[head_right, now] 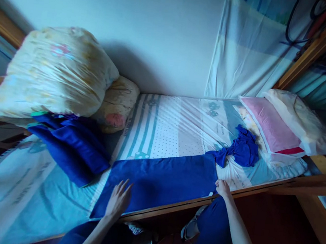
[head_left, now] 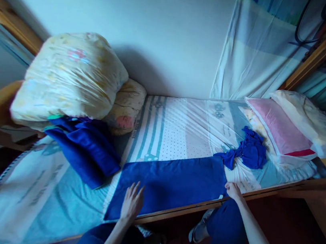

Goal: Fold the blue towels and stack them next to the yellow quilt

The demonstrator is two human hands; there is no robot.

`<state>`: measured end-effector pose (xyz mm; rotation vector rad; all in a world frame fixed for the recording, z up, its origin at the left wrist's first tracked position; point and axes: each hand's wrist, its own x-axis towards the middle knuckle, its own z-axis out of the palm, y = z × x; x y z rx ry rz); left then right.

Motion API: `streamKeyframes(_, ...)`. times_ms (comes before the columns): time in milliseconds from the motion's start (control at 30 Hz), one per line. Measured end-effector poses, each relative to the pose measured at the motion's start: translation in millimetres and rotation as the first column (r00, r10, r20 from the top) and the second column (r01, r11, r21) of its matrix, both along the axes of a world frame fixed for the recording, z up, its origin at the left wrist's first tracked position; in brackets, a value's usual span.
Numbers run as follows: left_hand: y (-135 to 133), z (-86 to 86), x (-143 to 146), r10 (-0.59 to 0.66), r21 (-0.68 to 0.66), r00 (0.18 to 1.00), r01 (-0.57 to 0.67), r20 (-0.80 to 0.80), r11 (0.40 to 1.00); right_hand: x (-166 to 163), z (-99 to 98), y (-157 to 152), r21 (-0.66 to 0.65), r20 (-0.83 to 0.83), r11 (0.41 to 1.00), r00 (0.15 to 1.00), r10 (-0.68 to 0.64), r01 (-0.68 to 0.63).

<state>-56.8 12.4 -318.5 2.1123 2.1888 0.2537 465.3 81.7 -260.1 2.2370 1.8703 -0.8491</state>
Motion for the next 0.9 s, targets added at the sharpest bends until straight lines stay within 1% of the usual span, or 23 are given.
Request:
streamKeyframes(100, 21, -25.5, 60, 0.031, 0.043, 0.987, -0.039, 0.155, 0.998, 1, -2.5, 37, 0.028, 0.028, 0.999, 0.999, 0.041, -0.042)
streamKeyframes(167, 26, -39.0, 89, 0.121, 0.088, 0.969, -0.143, 0.215, 0.986, 2, -8.8, 60, 0.016, 0.056, 0.992, 0.991, 0.125, -0.126)
streamKeyframes(233, 25, -49.1, 102, 0.165, 0.121, 0.955, -0.199, 0.247, 0.973, 4, -16.1, 85, -0.025, 0.083, 0.966, 0.963, 0.257, -0.256)
streamKeyframes(300, 22, -56.2, 102, 0.166, 0.133, 0.950, -0.206, 0.263, 0.969, 10, -21.2, 116, -0.039, 0.115, 0.922, 0.915, 0.387, -0.385)
streamKeyframes(333, 21, -58.8, 100, 0.164, 0.131, 0.949, -0.204, 0.269, 0.970, 14, -22.6, 134, -0.015, 0.144, 0.911, 0.901, 0.409, -0.411)
streamKeyframes(367, 20, -60.6, 97, 0.164, 0.126, 0.948, -0.204, 0.274, 0.971, 18, -23.4, 153, 0.027, 0.182, 0.913, 0.901, 0.395, -0.406)
streamKeyframes(400, 20, -61.8, 95, 0.170, 0.118, 0.945, -0.210, 0.279, 0.971, 22, -23.9, 173, 0.091, 0.226, 0.927, 0.914, 0.336, -0.363)
streamKeyframes(467, 20, -62.2, 93, 0.186, 0.098, 0.939, -0.223, 0.290, 0.970, 24, -25.7, 210, 0.238, 0.303, 0.947, 0.943, 0.139, -0.216)
streamKeyframes(533, 21, -60.4, 94, 0.205, 0.081, 0.930, -0.240, 0.305, 0.967, 18, -30.5, 235, 0.366, 0.325, 0.928, 0.944, -0.053, -0.074)
streamKeyframes(567, 22, -59.2, 95, 0.214, 0.073, 0.926, -0.248, 0.312, 0.966, 11, -34.0, 241, 0.404, 0.314, 0.914, 0.944, -0.102, -0.036)
streamKeyframes(600, 22, -57.8, 96, 0.219, 0.066, 0.923, -0.252, 0.317, 0.965, 3, -37.9, 243, 0.424, 0.292, 0.905, 0.949, -0.116, -0.020)
streamKeyframes(633, 23, -56.5, 96, 0.222, 0.061, 0.921, -0.253, 0.321, 0.965, -6, -41.8, 241, 0.417, 0.260, 0.908, 0.962, -0.081, -0.036)
streamKeyframes(700, 24, -54.3, 97, 0.223, 0.056, 0.921, -0.253, 0.320, 0.966, -23, -48.9, 227, 0.339, 0.170, 0.928, 0.980, 0.101, -0.154)
streamKeyframes(767, 25, -52.3, 97, 0.228, 0.057, 0.923, -0.257, 0.310, 0.965, -33, -53.6, 209, 0.281, 0.067, 0.921, 0.963, 0.263, -0.271)
streamKeyframes(833, 26, -50.1, 99, 0.235, 0.058, 0.926, -0.263, 0.294, 0.963, -33, -55.6, 191, 0.284, 0.002, 0.906, 0.945, 0.326, -0.313)
streamKeyframes(900, 25, -46.9, 101, 0.238, 0.054, 0.932, -0.262, 0.273, 0.964, -25, -56.3, 178, 0.311, -0.033, 0.904, 0.947, 0.320, -0.294)
